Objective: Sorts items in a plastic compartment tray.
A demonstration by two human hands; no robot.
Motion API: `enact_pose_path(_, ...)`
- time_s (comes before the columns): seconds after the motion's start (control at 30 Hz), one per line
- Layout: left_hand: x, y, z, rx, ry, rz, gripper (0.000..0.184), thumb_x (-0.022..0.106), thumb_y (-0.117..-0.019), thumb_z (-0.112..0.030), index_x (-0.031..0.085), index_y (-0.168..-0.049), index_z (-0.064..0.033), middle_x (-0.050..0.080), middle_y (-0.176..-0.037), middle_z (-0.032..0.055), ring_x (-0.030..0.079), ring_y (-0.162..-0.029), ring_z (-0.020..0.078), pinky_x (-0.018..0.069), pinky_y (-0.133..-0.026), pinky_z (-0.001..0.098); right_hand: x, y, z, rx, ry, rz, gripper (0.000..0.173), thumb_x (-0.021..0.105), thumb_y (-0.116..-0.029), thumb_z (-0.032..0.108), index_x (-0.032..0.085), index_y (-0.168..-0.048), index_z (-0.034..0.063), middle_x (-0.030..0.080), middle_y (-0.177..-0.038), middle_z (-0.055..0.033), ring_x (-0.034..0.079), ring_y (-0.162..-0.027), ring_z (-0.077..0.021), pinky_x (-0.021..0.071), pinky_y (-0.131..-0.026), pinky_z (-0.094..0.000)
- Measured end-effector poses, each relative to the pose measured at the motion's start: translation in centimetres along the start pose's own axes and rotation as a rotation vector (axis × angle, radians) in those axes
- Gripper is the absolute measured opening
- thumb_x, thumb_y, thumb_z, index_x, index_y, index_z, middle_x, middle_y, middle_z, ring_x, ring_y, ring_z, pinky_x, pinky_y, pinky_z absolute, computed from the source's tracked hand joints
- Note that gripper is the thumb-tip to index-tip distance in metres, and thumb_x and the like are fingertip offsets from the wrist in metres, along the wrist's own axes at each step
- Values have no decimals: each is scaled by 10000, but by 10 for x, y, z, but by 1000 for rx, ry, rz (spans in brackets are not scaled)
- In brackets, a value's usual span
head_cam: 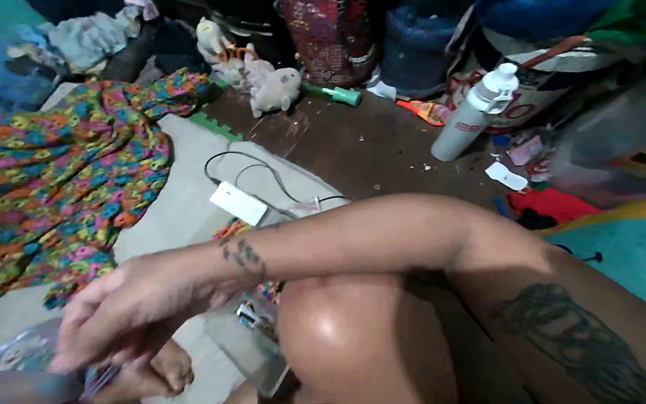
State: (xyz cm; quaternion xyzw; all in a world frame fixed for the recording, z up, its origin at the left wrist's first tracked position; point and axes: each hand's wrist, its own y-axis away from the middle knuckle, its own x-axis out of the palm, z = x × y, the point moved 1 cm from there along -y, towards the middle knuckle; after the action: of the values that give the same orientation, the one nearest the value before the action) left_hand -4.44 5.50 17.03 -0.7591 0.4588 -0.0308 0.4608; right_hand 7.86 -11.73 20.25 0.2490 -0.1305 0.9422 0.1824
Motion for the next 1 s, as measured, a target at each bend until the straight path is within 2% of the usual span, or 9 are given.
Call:
enact_pose_path(0.1, 3, -1, -4, 150, -187, -132, 99, 570, -994, -33, 610, -914, 9, 625, -884, 62, 636, -893, 148, 539, -842, 307, -7, 10, 14, 55, 22, 30, 155, 496, -1067, 75, 572, -1061, -60, 502, -741, -47, 526, -595, -77, 501, -546, -223)
enact_pose_path(0.2, 9, -1, -13, 152, -189, -119, 15, 578, -1004, -74, 587, -1006, -85, 624, -970, -26, 622, -964, 61, 523, -891, 263, -10, 19, 30, 85, 196, 119, 158, 500, -1060, 59, 581, -998, -62, 509, -751, -51, 515, -599, -71, 481, -541, -217)
enact_pose_path(0.27, 11, 0, -15, 168, -188, -101, 61, 565, -1001, -77, 603, -1030, -115, 630, -1012, -66, 614, -1011, 32, 514, -922, 250, -16, 22, 42, 136, 323, 189, 159, 541, -1049, 52, 616, -1091, -82, 567, -866, -87, 553, -704, -98, 514, -633, -253)
enact_pose_path(0.37, 12, 1, -19, 216, -231, -32, 119, 568, -1000, -98, 611, -1086, -167, 616, -1059, -108, 589, -1052, -12, 491, -934, 198, -24, 16, 48, 172, 477, 190, 114, 583, -1024, 42, 630, -1066, -54, 579, -851, -70, 555, -712, -91, 503, -635, -247)
enact_pose_path(0.47, 18, 7, -20, 237, -293, 52, 98, 574, -1005, -124, 605, -1080, -179, 618, -1045, -77, 597, -1052, 26, 486, -950, 230, -30, 11, 51, 187, 735, 162, 74, 644, -988, 40, 638, -1007, -32, 568, -772, -46, 521, -634, -59, 445, -573, -205)
enact_pose_path(0.63, 31, 16, -11, 324, -573, 95, 97, 575, -1002, -145, 595, -915, -107, 619, -865, 67, 611, -921, 200, 457, -921, 330, -43, 10, 39, 207, 1047, 211, 92, 708, -953, 74, 679, -967, -12, 601, -793, -42, 533, -681, -75, 443, -612, -243)
enact_pose_path(0.73, 33, 17, -2, 230, -576, 100, 90, 580, -988, -117, 603, -911, -77, 643, -860, 84, 631, -929, 198, 477, -916, 332, -41, 14, 38, 184, 1019, 168, 81, 701, -955, 61, 660, -968, -7, 614, -810, -47, 569, -693, -74, 487, -629, -237)
enact_pose_path(0.83, 52, 23, -7, 252, -514, 153, 89, 565, -999, -137, 608, -923, -116, 655, -868, 51, 636, -918, 170, 467, -909, 330, -56, 13, 32, 92, 1154, 94, 47, 724, -917, 36, 689, -926, 4, 630, -794, -56, 572, -705, -125, 477, -634, -306)
enact_pose_path(1.0, 54, 18, 20, 172, -463, 169, 72, 562, -1009, -107, 592, -957, -67, 635, -925, 86, 626, -967, 159, 493, -893, 288, -71, 23, 33, 172, 1071, 7, 105, 692, -969, 94, 684, -1025, 5, 639, -871, -63, 577, -757, -111, 489, -691, -293)
